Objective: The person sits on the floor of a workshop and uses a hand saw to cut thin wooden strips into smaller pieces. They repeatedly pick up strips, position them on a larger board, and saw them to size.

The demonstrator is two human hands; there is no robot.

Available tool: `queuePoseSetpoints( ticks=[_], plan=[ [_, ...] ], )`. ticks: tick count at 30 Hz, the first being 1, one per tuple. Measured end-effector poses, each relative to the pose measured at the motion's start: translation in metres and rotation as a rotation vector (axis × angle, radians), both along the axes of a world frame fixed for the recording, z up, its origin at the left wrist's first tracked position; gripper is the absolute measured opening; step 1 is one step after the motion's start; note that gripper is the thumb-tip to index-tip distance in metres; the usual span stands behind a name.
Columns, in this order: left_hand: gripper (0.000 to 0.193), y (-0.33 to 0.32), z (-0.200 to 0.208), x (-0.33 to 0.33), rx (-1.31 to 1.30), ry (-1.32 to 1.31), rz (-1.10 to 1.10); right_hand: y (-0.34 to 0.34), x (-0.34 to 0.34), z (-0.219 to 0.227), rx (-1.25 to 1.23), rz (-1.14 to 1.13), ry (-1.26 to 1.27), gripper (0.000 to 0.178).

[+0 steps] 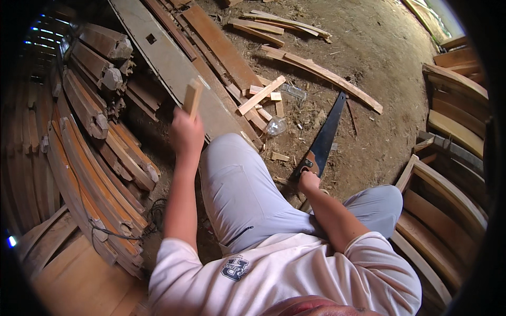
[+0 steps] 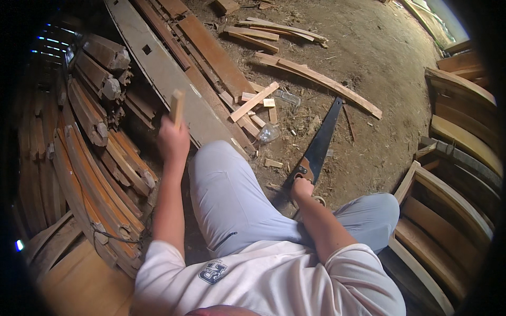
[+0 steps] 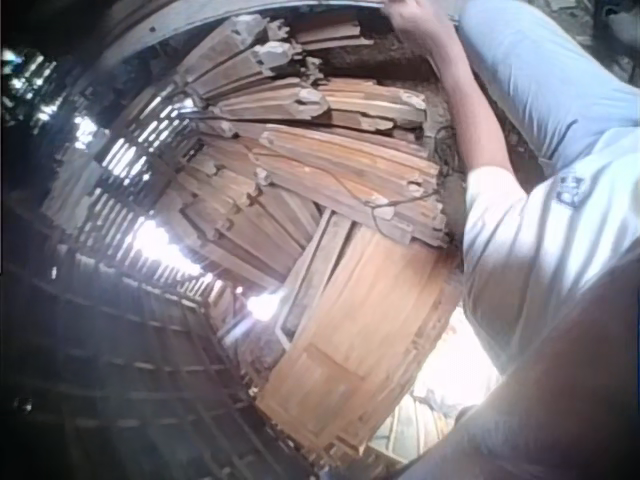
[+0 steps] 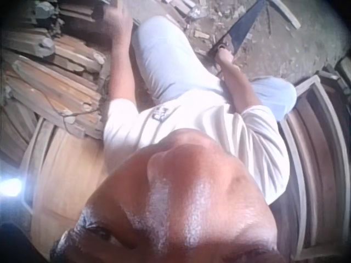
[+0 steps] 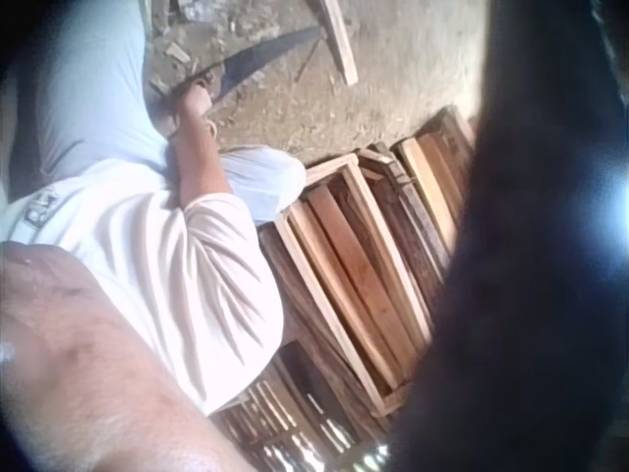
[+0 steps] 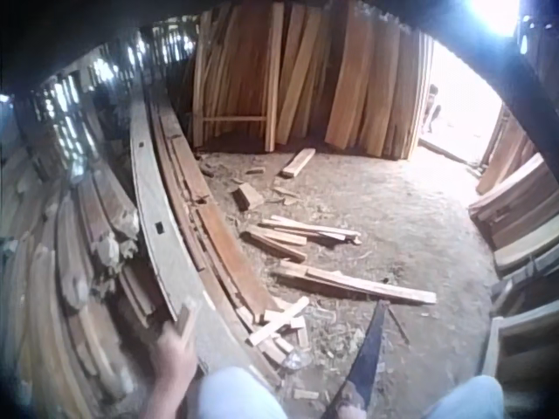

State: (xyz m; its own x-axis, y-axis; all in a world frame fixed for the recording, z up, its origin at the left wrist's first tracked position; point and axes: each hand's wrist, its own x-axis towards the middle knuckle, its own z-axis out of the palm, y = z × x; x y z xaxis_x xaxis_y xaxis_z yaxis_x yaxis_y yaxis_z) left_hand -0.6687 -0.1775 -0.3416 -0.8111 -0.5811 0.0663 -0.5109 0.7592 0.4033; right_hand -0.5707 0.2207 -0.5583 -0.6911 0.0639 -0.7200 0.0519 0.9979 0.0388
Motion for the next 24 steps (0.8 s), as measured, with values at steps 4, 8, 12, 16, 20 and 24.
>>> queuePoseSetpoints(
  ticks=[4, 8, 12, 16, 20, 24],
  plan=[
    [0.031, -0.015, -0.065, -0.096, -0.209, -0.026, -0.226, -0.004, 0.002, -0.008, -0.012, 0.028, 0.082, 0.025],
    [0.033, -0.024, -0.142, -0.138, -0.315, -0.079, -0.284, -0.011, -0.013, 0.040, 0.062, 0.037, 0.022, 0.026],
    [0.030, -0.016, -0.155, -0.137, -0.375, -0.065, -0.367, 0.000, -0.015, 0.086, -0.101, -0.256, 0.114, 0.040],
    [0.023, -0.009, -0.159, -0.132, -0.453, 0.065, -0.415, 0.013, -0.026, 0.143, -0.449, -0.666, 0.286, 0.027],
    [0.016, -0.009, -0.172, -0.128, -0.516, 0.102, -0.498, 0.019, -0.042, 0.189, -0.929, -1.161, 0.602, 0.012],
    [0.013, -0.009, -0.181, -0.131, -0.527, 0.072, -0.461, 0.023, -0.055, 0.238, -0.938, -1.239, 0.789, 0.021]
  ],
)
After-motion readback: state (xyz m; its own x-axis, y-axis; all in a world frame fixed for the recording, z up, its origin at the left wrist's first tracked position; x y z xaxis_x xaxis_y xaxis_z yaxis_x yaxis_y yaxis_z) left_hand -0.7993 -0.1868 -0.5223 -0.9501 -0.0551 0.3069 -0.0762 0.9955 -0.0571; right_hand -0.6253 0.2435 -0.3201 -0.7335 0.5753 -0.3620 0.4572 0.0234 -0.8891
